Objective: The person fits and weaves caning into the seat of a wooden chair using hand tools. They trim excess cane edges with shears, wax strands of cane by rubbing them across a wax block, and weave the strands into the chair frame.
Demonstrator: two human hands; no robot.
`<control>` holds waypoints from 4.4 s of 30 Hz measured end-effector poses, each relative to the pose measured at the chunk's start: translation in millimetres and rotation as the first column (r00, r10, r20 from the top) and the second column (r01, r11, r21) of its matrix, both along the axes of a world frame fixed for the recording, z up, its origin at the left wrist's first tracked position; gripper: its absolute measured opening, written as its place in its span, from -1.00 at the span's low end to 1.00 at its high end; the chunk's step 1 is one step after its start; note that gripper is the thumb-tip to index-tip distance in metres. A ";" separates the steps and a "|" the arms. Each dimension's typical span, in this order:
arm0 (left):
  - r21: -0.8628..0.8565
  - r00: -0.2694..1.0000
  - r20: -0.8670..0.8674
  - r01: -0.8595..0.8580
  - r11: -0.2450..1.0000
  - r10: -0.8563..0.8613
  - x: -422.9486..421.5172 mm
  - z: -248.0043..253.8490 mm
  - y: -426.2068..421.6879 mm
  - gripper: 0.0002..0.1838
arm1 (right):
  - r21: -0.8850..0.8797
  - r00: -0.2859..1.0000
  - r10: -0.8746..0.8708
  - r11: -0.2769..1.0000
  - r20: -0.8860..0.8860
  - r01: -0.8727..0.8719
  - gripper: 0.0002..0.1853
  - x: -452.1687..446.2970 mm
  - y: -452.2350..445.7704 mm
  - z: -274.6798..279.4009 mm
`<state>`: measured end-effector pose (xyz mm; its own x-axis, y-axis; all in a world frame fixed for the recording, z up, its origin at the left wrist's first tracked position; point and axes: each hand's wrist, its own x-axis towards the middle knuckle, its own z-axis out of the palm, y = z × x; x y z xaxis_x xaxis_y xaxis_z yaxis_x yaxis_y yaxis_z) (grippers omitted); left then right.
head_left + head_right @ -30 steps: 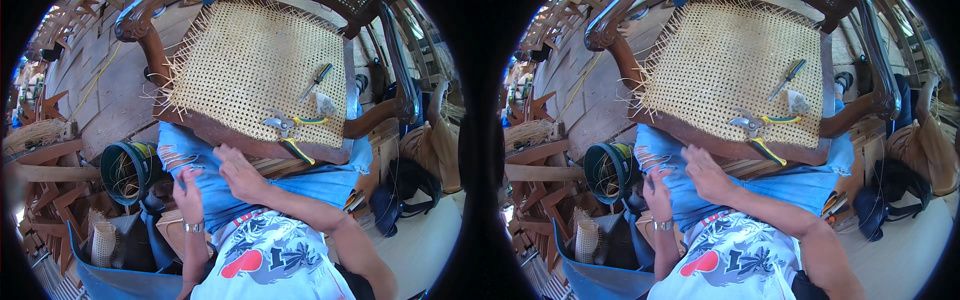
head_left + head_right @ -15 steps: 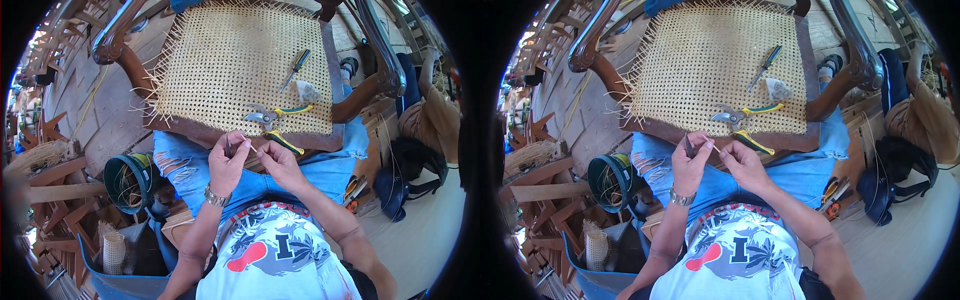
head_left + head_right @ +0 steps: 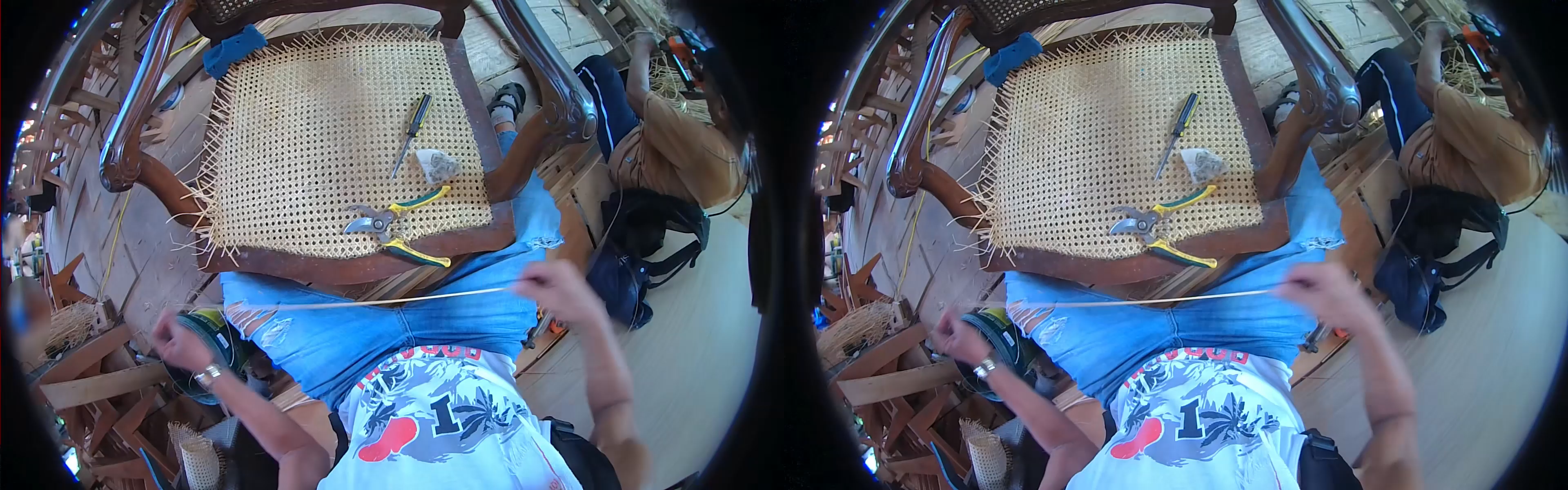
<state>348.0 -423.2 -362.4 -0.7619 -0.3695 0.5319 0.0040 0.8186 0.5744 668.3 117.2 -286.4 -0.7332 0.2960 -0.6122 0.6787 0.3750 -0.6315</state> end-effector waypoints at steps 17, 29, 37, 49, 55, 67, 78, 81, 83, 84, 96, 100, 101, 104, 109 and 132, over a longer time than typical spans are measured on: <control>-0.125 0.982 -0.171 0.061 0.990 -0.082 17.7 84.2 27.0 -0.79 | 0.509 0.970 0.237 0.842 -0.046 -0.182 -0.80 22.9 56.3 62.7; -0.181 0.933 0.048 0.360 0.915 -0.357 80.0 114.1 85.1 -0.53 | 0.363 0.755 0.538 0.835 -0.375 -0.414 -0.82 -91.1 -72.4 -9.8; 0.445 0.334 0.530 0.673 0.591 -0.780 113.4 90.5 111.6 -0.85 | 0.136 0.503 0.643 0.683 -0.578 -0.717 -0.80 -198.8 -147.3 16.1; -0.092 0.893 -0.350 -0.334 0.938 0.283 98.5 209.4 -246.2 -0.73 | 0.917 0.568 0.773 0.392 -0.283 -0.076 -0.79 -354.1 1.6 -37.9; 0.218 0.949 -0.165 -0.231 0.948 0.270 95.0 179.7 -234.0 -0.69 | 0.728 0.629 0.545 0.683 -0.554 0.050 -0.81 -452.3 -53.8 -12.1; 0.493 0.897 0.376 0.018 0.870 -0.232 67.5 128.6 -94.8 -0.79 | 0.880 0.616 0.784 0.341 -0.072 -0.332 -0.64 -456.0 -19.7 -91.8; 0.415 0.451 0.738 0.285 0.864 -0.503 28.4 89.1 87.7 -0.77 | 0.793 0.971 0.216 0.607 -0.105 -0.050 -0.61 -438.2 91.5 -87.0; 0.136 0.443 0.838 0.395 0.909 -0.318 29.8 48.4 22.9 -0.73 | 0.836 0.963 0.230 0.549 -0.139 -0.010 -0.67 -423.7 70.2 -67.7; 0.144 0.472 0.826 0.352 0.925 -0.308 44.7 28.9 -23.0 -0.72 | 0.806 0.924 0.374 0.570 -0.085 -0.156 -0.59 -415.9 53.8 -65.4; 0.174 0.436 0.849 0.302 0.937 -0.298 47.4 36.2 -20.3 -0.72 | 0.631 0.943 0.329 0.741 -0.047 -0.227 -0.61 -416.4 41.9 -56.0; 0.509 0.331 0.789 0.122 0.852 -0.518 55.5 73.5 25.4 -0.68 | 0.295 0.785 -0.024 0.920 -0.618 0.260 -0.41 -499.7 48.2 -110.2; 0.464 0.271 0.813 0.235 0.854 -0.516 22.0 74.0 80.4 -0.68 | 0.775 0.958 0.030 0.596 -0.286 0.213 -0.33 -503.1 94.2 -111.3; 0.443 0.272 0.812 0.287 0.849 -0.516 13.7 72.4 89.1 -0.69 | 0.801 0.972 -0.036 0.560 -0.231 0.211 -0.32 -509.0 95.7 -114.2; 0.398 0.269 0.805 0.417 0.817 -0.529 -7.5 72.8 125.9 -0.72 | 0.813 0.993 0.004 0.576 -0.115 0.092 -0.31 -517.2 97.0 -114.3; 0.431 0.277 0.703 0.566 0.703 -0.655 -34.9 78.5 167.0 -0.76 | 0.873 0.974 0.058 0.457 -0.218 0.168 -0.28 -498.3 75.3 -118.8; 0.747 0.123 0.599 0.272 0.607 -0.791 36.7 40.0 125.0 -0.64 | -0.840 0.725 -0.652 0.506 -0.222 0.198 -0.68 -366.6 -40.7 -82.3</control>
